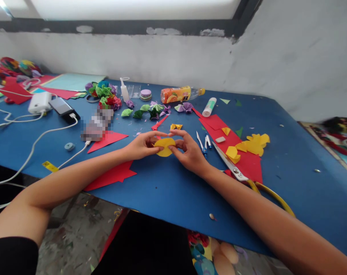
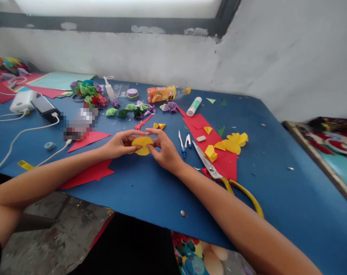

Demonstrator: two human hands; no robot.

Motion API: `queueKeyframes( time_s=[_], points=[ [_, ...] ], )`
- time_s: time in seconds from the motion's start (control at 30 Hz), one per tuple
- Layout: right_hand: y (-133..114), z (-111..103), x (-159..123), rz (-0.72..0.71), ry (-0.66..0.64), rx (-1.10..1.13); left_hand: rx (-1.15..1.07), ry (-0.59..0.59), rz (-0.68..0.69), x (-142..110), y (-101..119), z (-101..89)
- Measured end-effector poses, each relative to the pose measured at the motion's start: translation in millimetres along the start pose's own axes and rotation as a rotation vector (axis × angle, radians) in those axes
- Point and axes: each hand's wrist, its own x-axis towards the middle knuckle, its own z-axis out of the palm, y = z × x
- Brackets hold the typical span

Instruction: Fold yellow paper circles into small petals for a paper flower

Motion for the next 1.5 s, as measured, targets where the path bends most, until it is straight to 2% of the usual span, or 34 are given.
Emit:
queueKeyframes(
  time_s=[0.17, 0.27, 0.43, 0.6, 0.77, 0.83, 1.17, 1.5],
  points=[
    [-6, 1, -2, -0.155, -0.061, -0.187, -0.007, 0.082, -0.036, 1, 1, -1.4],
    [-6, -2, -2, -0.26, -0.093, -0.357, -0.086, 0.116, -0.058, 3, 1, -3.7],
    [-2, -5, -2, -0.292, -0.151, -0.48, -0.213, 0.112, -0.052, 4, 3, -3.0],
    [-6, -4, 0, -0.215, -0.061, -0.367, -0.108, 0.091, -0.052, 1, 5, -1.9],
    [-10, -1, 3, 0.051, 0.032, -0.131, 0.03, -0.039, -0.027, -2, 6, -2.4],
    [-10, -1, 4, 0.116, 0.067, -0.071, 0.047, -0.075, -0.029, -2, 5, -2.2],
    [-13, -1, 4, 0.12, 0.002, -0.166, 0.029, -0.119, -0.036, 0, -2, -2.1],
    [-16, -2, 5, 0.148, -0.01, -0.179, 0.191, -0.184, 0.044, 0, -1, -4.1]
  ],
)
